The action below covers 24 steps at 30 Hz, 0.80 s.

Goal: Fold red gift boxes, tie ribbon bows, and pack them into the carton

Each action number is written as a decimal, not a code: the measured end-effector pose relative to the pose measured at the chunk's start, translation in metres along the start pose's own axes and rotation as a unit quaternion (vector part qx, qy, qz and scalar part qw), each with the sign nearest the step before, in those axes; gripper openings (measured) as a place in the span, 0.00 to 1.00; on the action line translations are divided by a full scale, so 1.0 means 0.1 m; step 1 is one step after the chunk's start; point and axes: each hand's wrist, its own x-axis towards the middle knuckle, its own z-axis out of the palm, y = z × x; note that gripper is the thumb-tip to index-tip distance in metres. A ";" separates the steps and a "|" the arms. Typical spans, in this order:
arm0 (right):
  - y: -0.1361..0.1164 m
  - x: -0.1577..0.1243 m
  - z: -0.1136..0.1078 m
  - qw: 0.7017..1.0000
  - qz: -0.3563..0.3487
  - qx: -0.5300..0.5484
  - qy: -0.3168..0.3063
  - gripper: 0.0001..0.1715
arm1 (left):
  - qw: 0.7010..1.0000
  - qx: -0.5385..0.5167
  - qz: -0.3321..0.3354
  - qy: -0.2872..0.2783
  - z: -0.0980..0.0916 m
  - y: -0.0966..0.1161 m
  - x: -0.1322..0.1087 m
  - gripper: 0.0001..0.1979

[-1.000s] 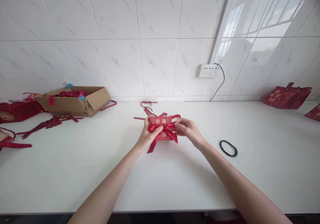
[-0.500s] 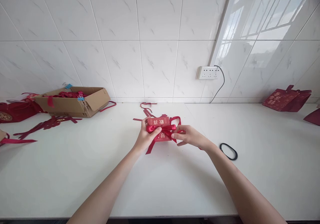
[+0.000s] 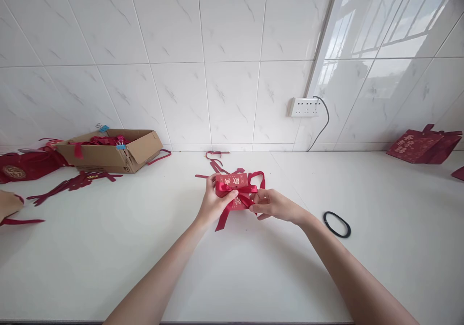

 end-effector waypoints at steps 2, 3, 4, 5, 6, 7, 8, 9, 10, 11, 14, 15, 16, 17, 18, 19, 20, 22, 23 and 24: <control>0.00 -0.01 -0.01 1.000 0.000 0.003 -0.003 0.14 | 1.000 0.004 0.000 0.003 0.00 -0.01 0.00 0.28; 0.00 -0.01 -0.01 1.000 0.001 0.004 -0.006 0.14 | 1.000 0.004 -0.002 0.004 -0.01 -0.01 0.01 0.28; 0.00 -0.01 -0.02 1.000 0.001 0.004 -0.014 0.15 | 1.000 0.005 -0.003 0.004 -0.01 -0.02 0.01 0.28; 0.00 -0.01 -0.03 1.000 -0.001 0.004 -0.020 0.16 | 1.000 0.005 -0.002 0.003 -0.01 -0.02 0.01 0.28; 0.00 0.00 -0.03 1.000 -0.006 0.006 -0.022 0.18 | 1.000 0.005 -0.001 0.002 -0.01 -0.02 0.01 0.29; 0.00 0.01 -0.03 1.000 -0.012 0.011 -0.015 0.20 | 1.000 0.003 0.000 -0.001 -0.02 -0.02 0.01 0.29; 0.00 0.02 -0.02 1.000 -0.021 0.020 0.002 0.23 | 1.000 0.003 0.000 -0.004 -0.01 -0.02 0.01 0.30; 0.00 0.03 -0.01 0.999 -0.031 0.030 0.026 0.25 | 1.000 0.005 0.000 -0.006 -0.01 -0.02 0.01 0.31; 0.01 0.05 0.01 0.997 -0.039 0.038 0.054 0.26 | 1.000 0.007 -0.002 -0.009 -0.01 -0.02 0.00 0.31; 0.01 0.06 0.03 0.995 -0.043 0.040 0.081 0.27 | 1.000 0.011 -0.005 -0.010 0.00 -0.03 -0.01 0.32; 0.02 0.09 0.08 0.988 -0.058 0.026 0.139 0.25 | 1.000 0.027 -0.006 -0.007 0.03 -0.04 -0.04 0.35; 0.02 0.09 0.09 0.986 -0.064 0.021 0.153 0.24 | 1.000 0.029 -0.003 -0.001 0.04 -0.05 -0.05 0.36; 0.02 0.09 0.10 0.984 -0.070 0.018 0.161 0.22 | 1.000 0.027 0.003 0.007 0.05 -0.05 -0.05 0.35; 0.01 0.08 0.10 0.984 -0.077 0.019 0.162 0.21 | 0.999 0.024 0.013 0.020 0.06 -0.06 -0.05 0.33; 0.01 0.07 0.10 0.984 -0.082 0.020 0.156 0.21 | 0.999 0.017 0.026 0.038 0.06 -0.06 -0.05 0.31; 0.00 0.07 0.10 0.985 -0.085 0.023 0.147 0.21 | 0.997 0.008 0.042 0.057 0.07 -0.06 -0.05 0.28; -0.01 0.06 0.10 0.986 -0.086 0.028 0.138 0.20 | 0.996 -0.002 0.056 0.073 0.07 -0.05 -0.04 0.24; -0.02 0.06 0.10 0.987 -0.085 0.045 0.127 0.19 | 0.993 -0.019 0.072 0.087 0.07 -0.05 -0.03 0.18; -0.02 0.05 0.10 0.987 -0.084 0.054 0.125 0.19 | 0.993 -0.025 0.072 0.086 0.07 -0.04 -0.02 0.16; -0.02 0.05 0.10 0.987 -0.083 0.063 0.123 0.19 | 0.994 -0.027 0.069 0.079 0.07 -0.04 -0.02 0.14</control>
